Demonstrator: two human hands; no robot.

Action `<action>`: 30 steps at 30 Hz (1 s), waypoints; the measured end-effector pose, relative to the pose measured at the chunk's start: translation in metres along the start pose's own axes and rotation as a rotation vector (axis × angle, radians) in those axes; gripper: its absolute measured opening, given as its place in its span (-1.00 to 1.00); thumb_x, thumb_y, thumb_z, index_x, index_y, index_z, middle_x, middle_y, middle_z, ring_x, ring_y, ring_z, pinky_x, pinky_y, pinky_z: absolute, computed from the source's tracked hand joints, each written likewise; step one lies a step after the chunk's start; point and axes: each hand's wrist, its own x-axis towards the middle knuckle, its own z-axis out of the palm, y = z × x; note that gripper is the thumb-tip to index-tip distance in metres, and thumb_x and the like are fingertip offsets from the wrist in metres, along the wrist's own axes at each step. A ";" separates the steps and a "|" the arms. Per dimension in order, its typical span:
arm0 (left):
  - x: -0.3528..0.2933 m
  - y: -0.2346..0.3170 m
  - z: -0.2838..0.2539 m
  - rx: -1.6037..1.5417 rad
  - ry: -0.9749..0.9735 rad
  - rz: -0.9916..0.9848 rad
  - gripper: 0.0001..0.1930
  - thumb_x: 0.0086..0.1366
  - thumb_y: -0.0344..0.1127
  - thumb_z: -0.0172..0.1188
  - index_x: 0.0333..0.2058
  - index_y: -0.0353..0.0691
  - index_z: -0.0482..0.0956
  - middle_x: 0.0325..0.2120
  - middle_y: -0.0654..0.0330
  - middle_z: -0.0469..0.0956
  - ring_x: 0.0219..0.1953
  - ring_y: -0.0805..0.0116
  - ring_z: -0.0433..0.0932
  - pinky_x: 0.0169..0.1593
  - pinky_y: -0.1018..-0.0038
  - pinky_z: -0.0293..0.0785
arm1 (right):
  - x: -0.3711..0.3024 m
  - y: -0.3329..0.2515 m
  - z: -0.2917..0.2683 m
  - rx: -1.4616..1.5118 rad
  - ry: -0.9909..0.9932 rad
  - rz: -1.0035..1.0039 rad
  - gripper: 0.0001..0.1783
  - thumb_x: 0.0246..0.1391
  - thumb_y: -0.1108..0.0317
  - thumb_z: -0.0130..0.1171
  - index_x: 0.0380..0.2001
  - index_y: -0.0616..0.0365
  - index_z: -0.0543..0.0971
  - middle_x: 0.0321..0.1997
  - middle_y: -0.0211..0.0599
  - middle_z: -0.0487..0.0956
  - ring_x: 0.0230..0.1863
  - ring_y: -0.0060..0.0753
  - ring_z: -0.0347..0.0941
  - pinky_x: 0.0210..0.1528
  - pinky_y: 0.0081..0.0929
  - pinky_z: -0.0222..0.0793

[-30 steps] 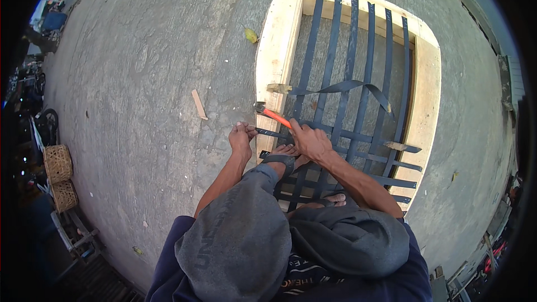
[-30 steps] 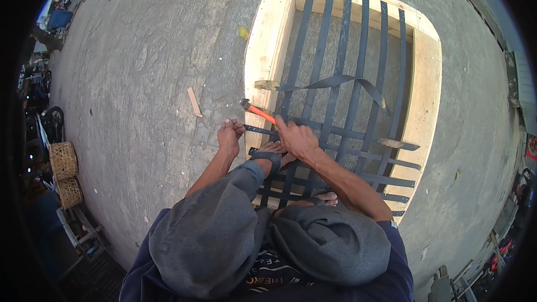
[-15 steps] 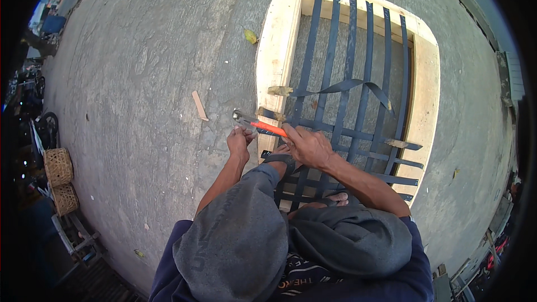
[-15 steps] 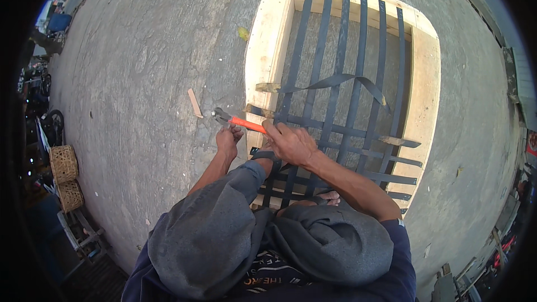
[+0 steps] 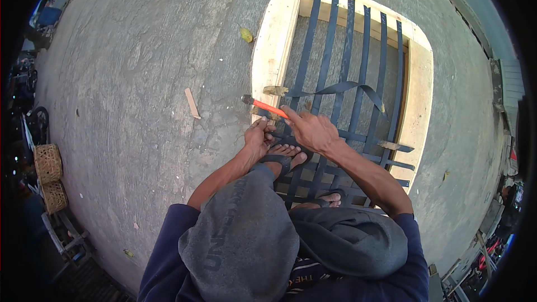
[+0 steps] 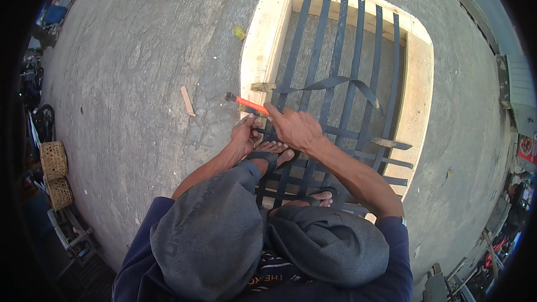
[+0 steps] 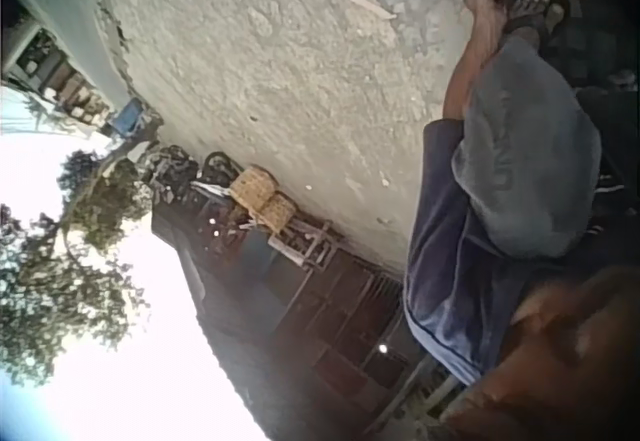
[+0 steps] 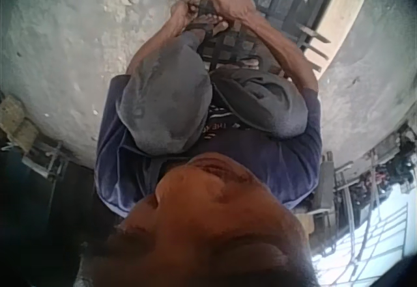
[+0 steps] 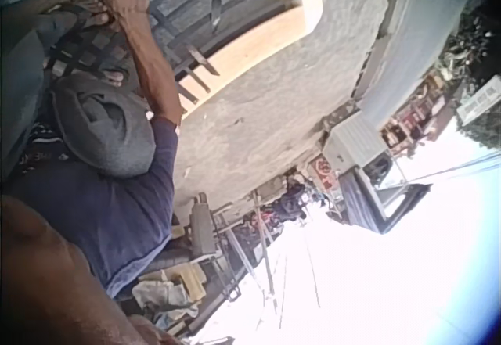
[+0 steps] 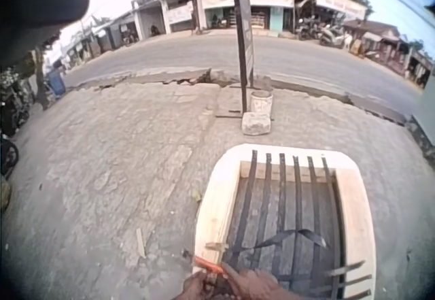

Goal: The person attaches webbing to a wooden furniture frame by hand and using a pneumatic stapler, while another person assists with a hammer.

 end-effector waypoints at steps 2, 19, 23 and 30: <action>-0.001 -0.007 0.001 0.016 0.098 0.014 -0.72 0.41 -0.10 0.20 -0.19 -0.22 0.53 -0.51 0.19 0.60 -0.66 0.49 0.41 -0.59 0.52 0.36 | 0.006 -0.007 -0.007 -0.147 -0.132 -0.042 -0.40 0.22 0.25 0.13 0.32 -0.16 0.29 -0.43 0.04 0.58 -0.50 0.15 0.60 -0.50 -0.03 0.52; 0.005 -0.022 0.001 0.039 0.018 0.035 -0.71 0.40 -0.03 0.22 -0.13 -0.12 0.58 -0.46 0.27 0.57 -0.52 0.43 0.55 -0.48 0.46 0.51 | 0.023 -0.017 0.002 -0.383 -0.413 -0.139 -0.24 0.16 0.35 0.12 0.43 -0.03 0.17 -0.38 -0.03 0.52 -0.51 -0.11 0.59 -0.58 -0.20 0.49; 0.012 -0.007 -0.002 0.076 -0.020 0.117 -0.67 0.38 0.04 0.23 -0.20 -0.12 0.58 -0.53 0.25 0.57 -0.56 0.41 0.55 -0.48 0.49 0.52 | 0.007 0.003 0.004 -0.377 -0.268 -0.424 -0.34 0.20 0.30 0.08 0.38 -0.14 0.25 -0.40 -0.11 0.52 -0.50 -0.13 0.61 -0.63 -0.25 0.46; 0.009 -0.012 -0.003 0.077 0.010 0.081 -0.70 0.37 0.02 0.26 -0.28 -0.11 0.58 -0.59 0.25 0.56 -0.63 0.40 0.56 -0.55 0.50 0.54 | -0.009 0.020 0.041 -0.362 -0.222 -0.326 -0.20 0.18 0.35 0.09 0.45 -0.26 0.08 -0.42 -0.16 0.47 -0.52 -0.12 0.58 -0.63 -0.24 0.46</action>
